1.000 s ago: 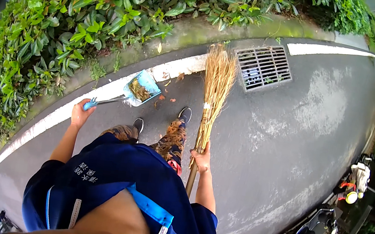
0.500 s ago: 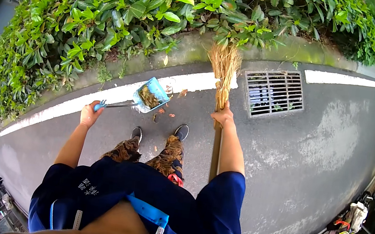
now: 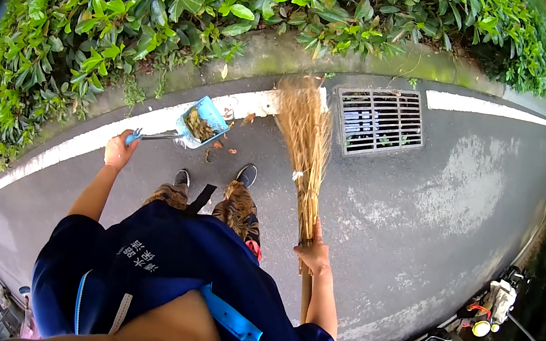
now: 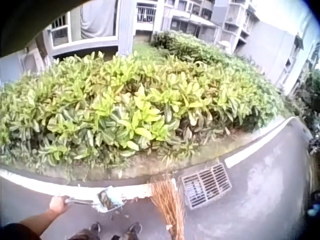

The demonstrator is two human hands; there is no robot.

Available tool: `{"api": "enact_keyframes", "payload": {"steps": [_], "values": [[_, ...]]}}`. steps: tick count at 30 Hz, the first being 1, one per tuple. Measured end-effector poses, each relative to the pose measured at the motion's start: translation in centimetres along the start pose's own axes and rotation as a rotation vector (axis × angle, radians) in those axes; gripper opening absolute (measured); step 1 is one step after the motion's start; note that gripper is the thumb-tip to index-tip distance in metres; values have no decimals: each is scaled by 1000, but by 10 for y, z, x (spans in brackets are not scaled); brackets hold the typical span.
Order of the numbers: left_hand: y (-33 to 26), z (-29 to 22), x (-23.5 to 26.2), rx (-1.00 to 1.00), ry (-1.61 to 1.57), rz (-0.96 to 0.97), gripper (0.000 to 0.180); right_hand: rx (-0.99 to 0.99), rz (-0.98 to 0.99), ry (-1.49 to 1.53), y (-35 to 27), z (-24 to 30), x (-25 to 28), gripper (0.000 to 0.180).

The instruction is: The person sweeps leaves and debris from an outdoor asphalt path using a long-handled broom and a dustpan.

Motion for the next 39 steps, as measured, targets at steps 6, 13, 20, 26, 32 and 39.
{"api": "enact_keyframes", "payload": {"steps": [6,13,20,26,32,39], "values": [[5,-9,5,20,10,33,30,227,-46,377,82,31,24,105],[4,-3,4,30,18,55,32,132,-2,352,168,73,22,97],[-3,-14,14,-9,-91,25,25,216,182,346,78,12,-54,83],[1,-15,8,-18,-66,12,23,53,130,445,15,-8,-50,93],[-4,-13,10,-41,-51,-39,25,181,35,572,126,2,38,77],[1,-14,12,26,27,38,26,57,-31,404,229,32,67,65]]}}
Point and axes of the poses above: each hand's wrist, its own y-axis towards the middle knuckle, its own x-axis out of the back of the hand, z = x × y, the point moved 8 cm from there along y, towards the middle knuckle, and after that the axes turned 3 degrees about -y, right-handed, at the moved point
